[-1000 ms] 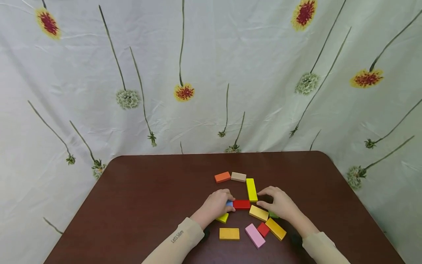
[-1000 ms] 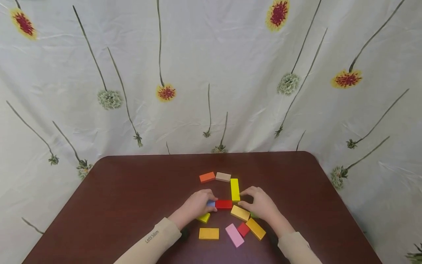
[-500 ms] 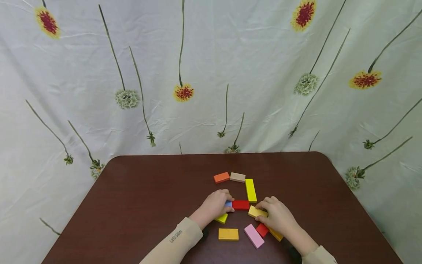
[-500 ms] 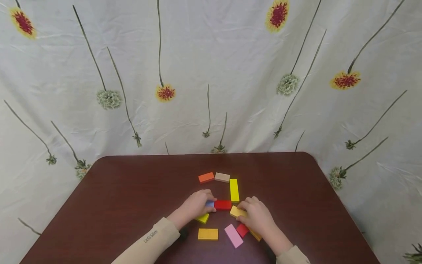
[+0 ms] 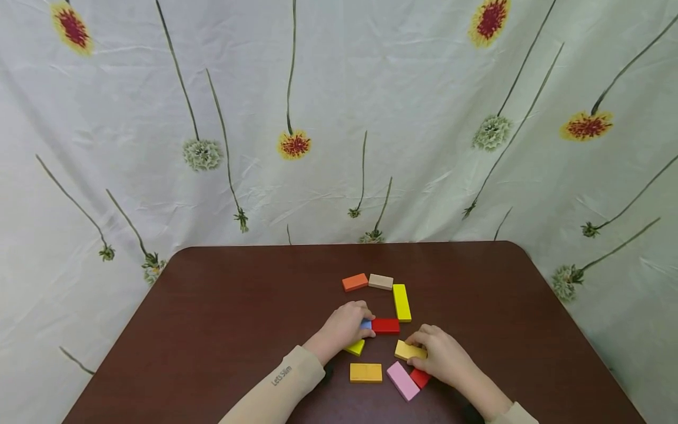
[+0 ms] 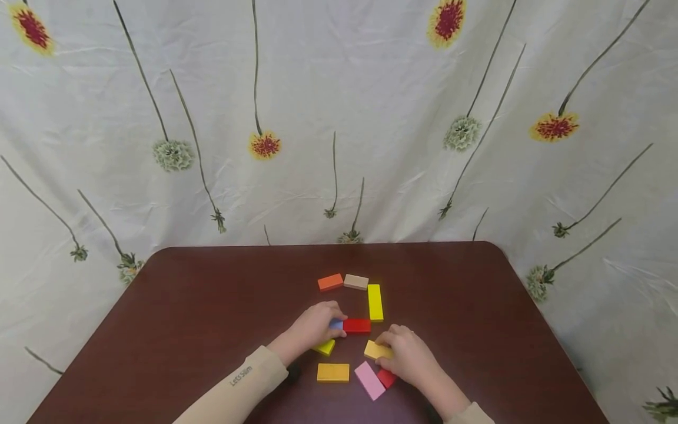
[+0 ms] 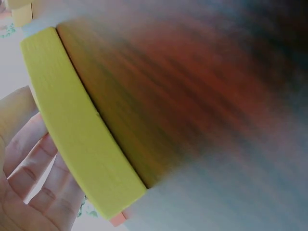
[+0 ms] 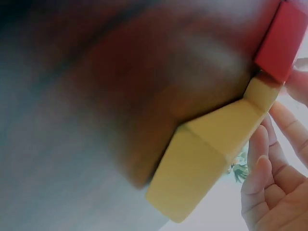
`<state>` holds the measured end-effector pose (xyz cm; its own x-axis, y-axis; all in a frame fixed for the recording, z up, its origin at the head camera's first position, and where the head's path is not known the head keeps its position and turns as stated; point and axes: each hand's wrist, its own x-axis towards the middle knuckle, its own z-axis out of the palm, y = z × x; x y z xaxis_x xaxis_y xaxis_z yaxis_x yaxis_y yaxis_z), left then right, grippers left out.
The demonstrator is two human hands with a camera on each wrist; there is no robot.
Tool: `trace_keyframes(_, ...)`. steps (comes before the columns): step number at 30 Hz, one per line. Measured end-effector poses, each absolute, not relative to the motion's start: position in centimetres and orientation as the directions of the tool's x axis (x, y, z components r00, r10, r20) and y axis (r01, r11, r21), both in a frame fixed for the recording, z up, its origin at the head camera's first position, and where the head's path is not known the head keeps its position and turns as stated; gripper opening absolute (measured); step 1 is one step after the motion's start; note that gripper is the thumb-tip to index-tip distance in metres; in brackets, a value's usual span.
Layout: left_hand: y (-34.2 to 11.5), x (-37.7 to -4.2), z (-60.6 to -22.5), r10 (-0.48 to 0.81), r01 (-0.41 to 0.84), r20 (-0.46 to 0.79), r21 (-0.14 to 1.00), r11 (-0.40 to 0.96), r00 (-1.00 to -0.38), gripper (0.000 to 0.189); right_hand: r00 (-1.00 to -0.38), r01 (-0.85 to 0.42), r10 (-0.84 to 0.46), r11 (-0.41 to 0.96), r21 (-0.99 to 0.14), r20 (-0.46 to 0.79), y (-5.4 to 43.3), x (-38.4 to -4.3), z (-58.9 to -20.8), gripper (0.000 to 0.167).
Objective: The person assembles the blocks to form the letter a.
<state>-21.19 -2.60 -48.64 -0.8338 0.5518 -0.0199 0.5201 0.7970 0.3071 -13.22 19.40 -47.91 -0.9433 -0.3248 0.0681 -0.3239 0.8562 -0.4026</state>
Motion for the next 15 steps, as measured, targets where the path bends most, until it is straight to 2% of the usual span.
trace_keyframes(5, -2.6, -21.1, -48.5, 0.554, 0.523, -0.021, 0.307, 0.796, -0.832, 0.035, -0.929, -0.35, -0.368, 0.832, -0.431, 0.045, 19.4, -12.7, -47.8, 0.026)
trace_keyframes(9, -2.6, -21.0, -48.6, 0.551, 0.521, -0.013, 0.305, 0.797, -0.835, 0.035, -0.92, -0.376, -0.384, 0.812, -0.445, 0.077, 19.7, -12.4, -47.8, 0.025)
trace_keyframes(13, -2.6, -21.0, -48.4, 0.549, 0.521, -0.007, 0.306, 0.797, -0.836, 0.034, -0.93, -0.366, -0.34, 0.811, -0.457, 0.141, 20.4, -12.6, -47.7, 0.025)
trace_keyframes(15, -2.6, -20.9, -48.4, 0.551, 0.522, -0.007, 0.31, 0.795, -0.834, 0.034, -0.951, -0.31, -0.271, 0.831, -0.461, 0.151, 21.0, -12.8, -47.6, 0.025)
